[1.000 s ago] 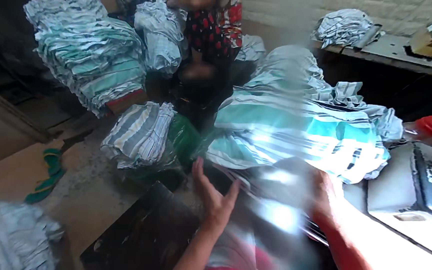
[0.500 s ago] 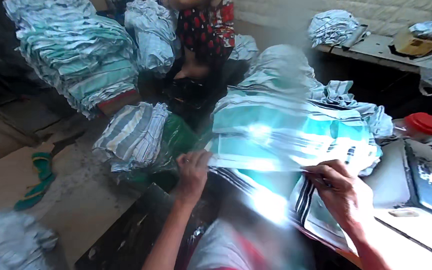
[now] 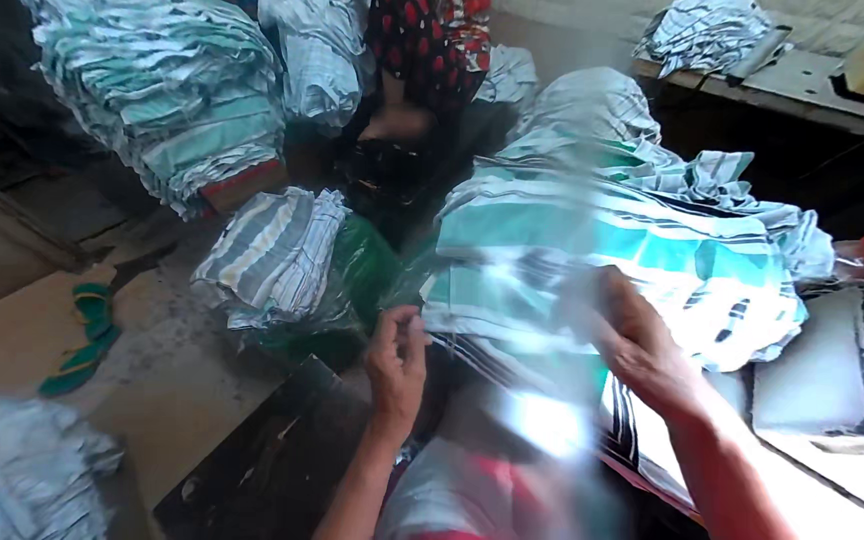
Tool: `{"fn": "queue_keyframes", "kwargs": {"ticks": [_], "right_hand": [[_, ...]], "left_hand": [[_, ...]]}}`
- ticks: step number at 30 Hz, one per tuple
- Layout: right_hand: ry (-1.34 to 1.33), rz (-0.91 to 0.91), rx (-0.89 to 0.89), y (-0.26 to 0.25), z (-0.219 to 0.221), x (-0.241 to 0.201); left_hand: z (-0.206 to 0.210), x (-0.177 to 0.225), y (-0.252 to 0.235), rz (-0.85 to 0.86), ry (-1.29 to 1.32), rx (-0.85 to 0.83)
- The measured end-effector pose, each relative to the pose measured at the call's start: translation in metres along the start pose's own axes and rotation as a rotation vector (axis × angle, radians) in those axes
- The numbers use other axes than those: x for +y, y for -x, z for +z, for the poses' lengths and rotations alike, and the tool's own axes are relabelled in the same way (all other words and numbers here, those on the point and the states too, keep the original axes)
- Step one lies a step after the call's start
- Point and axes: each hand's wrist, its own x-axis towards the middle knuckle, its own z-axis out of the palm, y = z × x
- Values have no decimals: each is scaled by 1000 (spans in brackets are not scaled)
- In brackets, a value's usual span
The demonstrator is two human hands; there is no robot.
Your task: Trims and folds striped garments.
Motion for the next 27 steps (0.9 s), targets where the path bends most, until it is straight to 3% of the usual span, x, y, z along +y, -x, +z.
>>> {"fn": "queue_keyframes", "kwargs": {"ticks": [2, 5, 10, 13, 17, 27], "right_hand": [[-52, -17, -81, -16, 23, 3], [-155, 112, -228, -36, 48, 8], [-61, 166, -274, -44, 69, 30], [117, 98, -256, -39, 70, 29], [417, -152, -199, -33, 75, 23], [637, -380, -91, -34, 88, 7]], "left_hand": [[11, 0, -3, 52, -41, -51], [19, -3, -11, 114, -300, -162], [8, -8, -11, 110, -398, -114], [1, -4, 0, -5, -308, -137], [-1, -2, 12, -40, -247, -121], [4, 0, 15, 6, -207, -39]]}}
